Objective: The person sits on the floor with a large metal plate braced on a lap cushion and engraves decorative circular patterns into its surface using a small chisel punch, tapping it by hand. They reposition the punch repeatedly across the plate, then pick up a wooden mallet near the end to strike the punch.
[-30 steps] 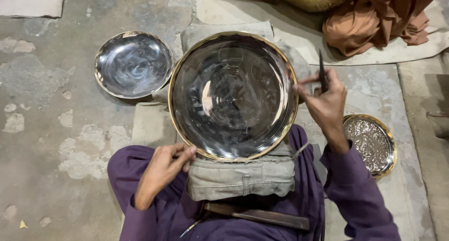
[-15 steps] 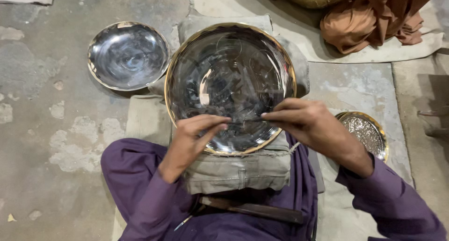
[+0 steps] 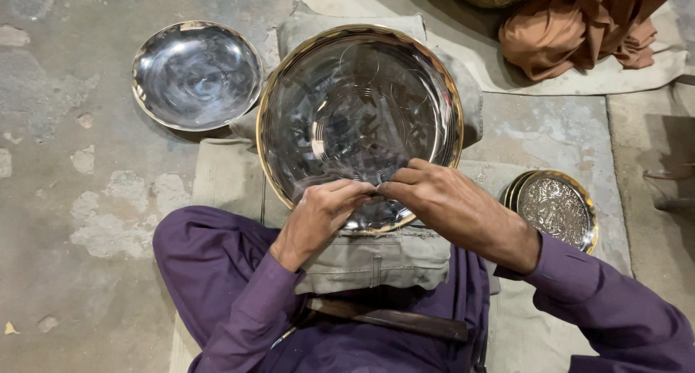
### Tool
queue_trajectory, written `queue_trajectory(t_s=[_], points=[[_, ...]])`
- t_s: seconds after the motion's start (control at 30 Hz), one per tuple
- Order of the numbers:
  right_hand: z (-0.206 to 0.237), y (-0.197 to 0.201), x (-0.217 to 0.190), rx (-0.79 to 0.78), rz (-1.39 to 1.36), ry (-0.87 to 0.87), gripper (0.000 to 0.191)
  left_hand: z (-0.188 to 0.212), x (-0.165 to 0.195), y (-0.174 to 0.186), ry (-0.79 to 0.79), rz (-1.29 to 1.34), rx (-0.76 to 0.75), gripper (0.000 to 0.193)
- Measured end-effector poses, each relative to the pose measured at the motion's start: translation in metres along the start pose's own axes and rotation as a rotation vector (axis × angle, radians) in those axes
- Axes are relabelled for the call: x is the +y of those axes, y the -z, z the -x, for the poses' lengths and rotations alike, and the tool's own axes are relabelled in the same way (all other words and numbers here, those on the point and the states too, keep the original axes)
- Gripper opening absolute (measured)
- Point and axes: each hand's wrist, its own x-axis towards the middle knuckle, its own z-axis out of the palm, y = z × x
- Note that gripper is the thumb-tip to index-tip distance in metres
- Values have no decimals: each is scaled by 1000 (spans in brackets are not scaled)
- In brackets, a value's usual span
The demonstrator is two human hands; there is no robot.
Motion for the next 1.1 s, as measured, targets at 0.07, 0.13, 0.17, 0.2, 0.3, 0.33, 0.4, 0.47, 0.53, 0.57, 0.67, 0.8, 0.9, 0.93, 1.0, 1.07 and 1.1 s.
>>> queue_trajectory(t_s=[0.07, 0.13, 0.17, 0.2, 0.3, 0.33, 0.4, 0.47, 0.53, 0.57, 0.67, 0.8, 0.9, 0.93, 1.0, 1.07, 1.1], points=[[0, 0, -1, 0, -5, -7, 38, -1, 0, -1, -5, -26, -4, 27], [-1, -1, 0, -3, -5, -16, 39, -1, -1, -2, -11, -45, -5, 29], [-1, -1, 0, -15, 1, -26, 39, -1, -1, -2, -4, -45, -9, 29], [-1, -1, 0, -28, 7, -37, 39, 0, -1, -2, 3, -44, -12, 30], [0, -2, 1, -18, 15, -26, 39, -1, -2, -2, 5, -49, -17, 31], [0, -3, 2, -8, 15, -16, 39, 0, -2, -2, 4, -52, -19, 31], [0, -4, 2, -6, 11, -16, 39, 0, -2, -2, -6, -54, -18, 32], [0, -5, 2, -16, 11, -27, 39, 0, -2, -2, -5, -58, -20, 32], [0, -7, 2, -40, 13, -49, 39, 0, -2, -3, 8, -63, -22, 33], [0, -7, 2, -32, 11, -43, 39, 0, -3, -3, 7, -61, -21, 33], [0, -8, 2, -12, 21, -19, 39, 1, -4, -4, 8, -57, -20, 32], [0, -10, 0, -31, -6, -34, 35, 0, -4, -4, -28, -99, 15, 30], [-3, -13, -4, -108, -1, -55, 29, 2, -3, 6, -7, -52, 89, 28], [-4, -14, -5, -137, 14, -55, 28, 3, -3, 11, 12, -21, 117, 27], [-4, -15, -8, -86, 17, 0, 26, 4, -1, 19, -16, -59, 156, 25], [-5, -16, -9, -80, 33, 27, 24, 5, 1, 23, -29, -75, 172, 23], [-6, -16, -10, -99, 48, 23, 22, 5, 2, 24, -29, -70, 167, 23]])
